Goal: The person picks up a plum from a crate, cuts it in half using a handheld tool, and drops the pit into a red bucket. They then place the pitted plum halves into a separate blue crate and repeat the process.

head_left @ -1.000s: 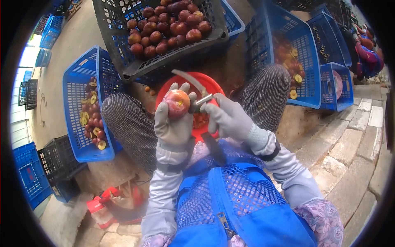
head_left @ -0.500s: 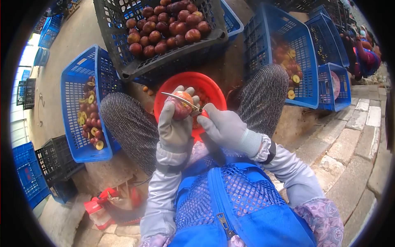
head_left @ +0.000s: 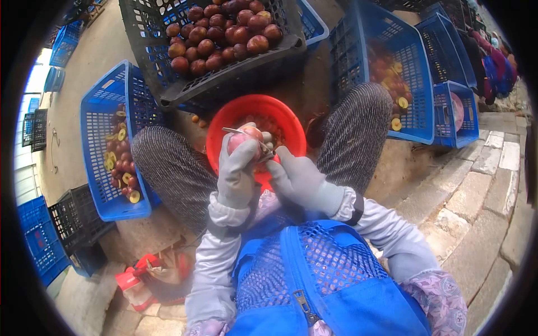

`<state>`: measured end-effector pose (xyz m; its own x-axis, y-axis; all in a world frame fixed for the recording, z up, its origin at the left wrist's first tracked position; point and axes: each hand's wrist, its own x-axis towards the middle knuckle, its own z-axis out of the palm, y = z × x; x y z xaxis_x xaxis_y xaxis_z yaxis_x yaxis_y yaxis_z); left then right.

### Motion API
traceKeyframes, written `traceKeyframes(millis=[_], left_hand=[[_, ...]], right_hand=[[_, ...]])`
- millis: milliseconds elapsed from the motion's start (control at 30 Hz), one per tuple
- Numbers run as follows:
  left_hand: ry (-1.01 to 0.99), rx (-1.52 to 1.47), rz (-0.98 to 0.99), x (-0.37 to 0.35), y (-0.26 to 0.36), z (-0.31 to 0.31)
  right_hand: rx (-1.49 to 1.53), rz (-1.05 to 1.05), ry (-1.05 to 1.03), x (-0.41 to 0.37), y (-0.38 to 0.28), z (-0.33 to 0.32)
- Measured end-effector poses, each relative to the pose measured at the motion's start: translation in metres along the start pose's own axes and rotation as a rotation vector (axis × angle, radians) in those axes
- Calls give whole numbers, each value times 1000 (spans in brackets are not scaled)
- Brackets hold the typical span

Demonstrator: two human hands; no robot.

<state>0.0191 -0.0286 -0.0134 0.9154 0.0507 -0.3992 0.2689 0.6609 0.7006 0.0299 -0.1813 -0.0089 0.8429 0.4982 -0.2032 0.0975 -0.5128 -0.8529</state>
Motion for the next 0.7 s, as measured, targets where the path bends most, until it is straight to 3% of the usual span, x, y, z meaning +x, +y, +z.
traceKeyframes(millis=[167, 267, 300, 400, 567, 700], left_hand=[[-41, 312, -41, 1, 18, 1], [-38, 17, -23, 1, 9, 7], [-42, -214, -126, -2, 3, 7], [-40, -308, -139, -8, -1, 14], [-75, 76, -15, -7, 14, 5], [-56, 416, -35, -3, 25, -2]], right_hand=[[46, -5, -98, 8, 14, -3], [103, -65, -43, 5, 14, -2], [127, -77, -7, 4, 14, 3], [170, -157, 31, 6, 23, 7], [63, -78, -289, 17, 3, -37], [-90, -145, -305, 27, 12, -43]])
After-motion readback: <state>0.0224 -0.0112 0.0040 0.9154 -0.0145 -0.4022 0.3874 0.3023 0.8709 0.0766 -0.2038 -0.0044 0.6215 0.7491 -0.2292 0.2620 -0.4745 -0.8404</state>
